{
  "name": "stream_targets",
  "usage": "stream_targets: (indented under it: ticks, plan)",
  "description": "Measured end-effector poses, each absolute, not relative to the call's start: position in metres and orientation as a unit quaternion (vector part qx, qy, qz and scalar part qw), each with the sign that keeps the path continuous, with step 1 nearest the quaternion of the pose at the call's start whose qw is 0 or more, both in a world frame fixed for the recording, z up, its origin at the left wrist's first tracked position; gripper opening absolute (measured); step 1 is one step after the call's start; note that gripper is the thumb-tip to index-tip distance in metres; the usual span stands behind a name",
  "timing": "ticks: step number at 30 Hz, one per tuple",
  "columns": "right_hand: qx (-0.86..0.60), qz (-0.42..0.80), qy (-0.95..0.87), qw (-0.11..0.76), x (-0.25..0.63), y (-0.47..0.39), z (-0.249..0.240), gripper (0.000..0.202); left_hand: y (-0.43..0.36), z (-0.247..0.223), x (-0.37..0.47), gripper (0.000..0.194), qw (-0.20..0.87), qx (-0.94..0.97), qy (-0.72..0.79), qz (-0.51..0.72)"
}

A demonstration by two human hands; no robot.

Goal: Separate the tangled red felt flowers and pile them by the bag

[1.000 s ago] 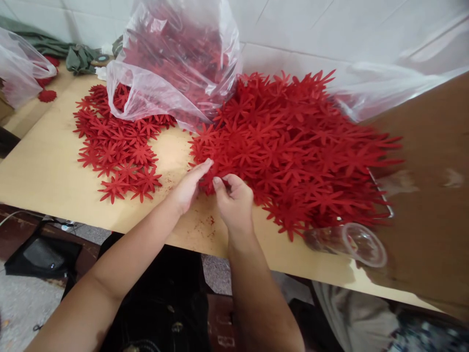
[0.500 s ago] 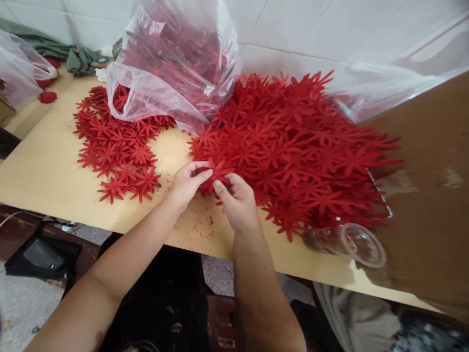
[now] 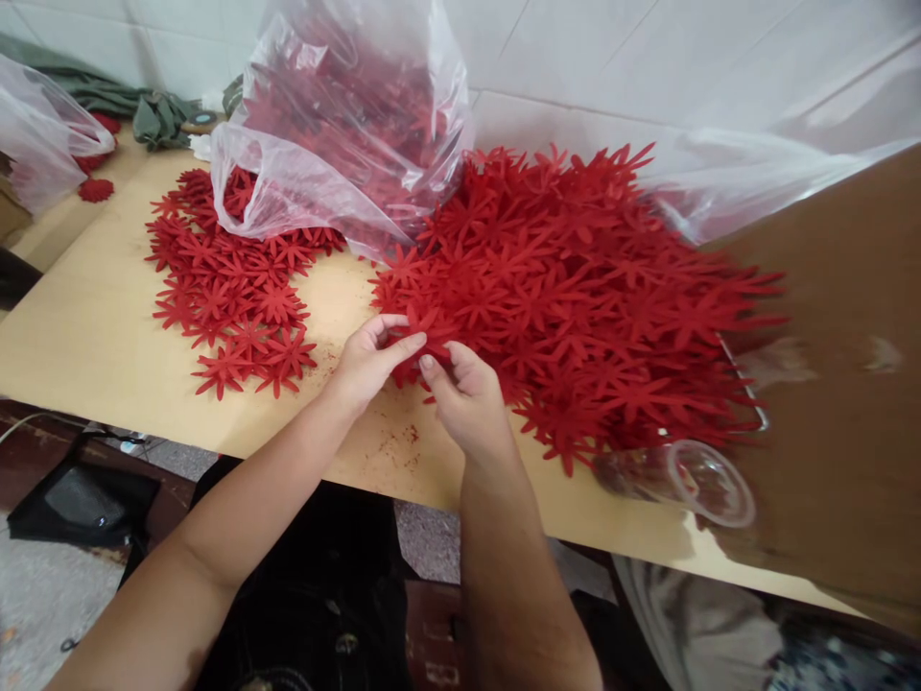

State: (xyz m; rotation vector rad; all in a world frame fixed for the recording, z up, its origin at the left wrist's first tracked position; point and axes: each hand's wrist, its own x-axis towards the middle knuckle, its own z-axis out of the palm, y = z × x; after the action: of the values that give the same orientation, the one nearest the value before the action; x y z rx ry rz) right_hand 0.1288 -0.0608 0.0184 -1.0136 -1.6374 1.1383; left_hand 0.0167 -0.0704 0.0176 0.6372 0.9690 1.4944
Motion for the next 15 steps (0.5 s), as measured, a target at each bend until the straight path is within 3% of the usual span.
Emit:
stream_targets:
  ticks: [7, 15]
  plan:
    - [-0.431, 0.525, -0.58, 0.45, 0.137, -0.057, 0.017, 0.033, -0.068, 0.015, 0.008, 0.014, 0.599, 0.12, 0.406, 0.68]
    - [-0.493, 0.41, -0.601, 0.477, 0.137, -0.055, 0.016, 0.04, -0.067, 0.015, 0.003, 0.009, 0.674, 0.078, 0.34, 0.652]
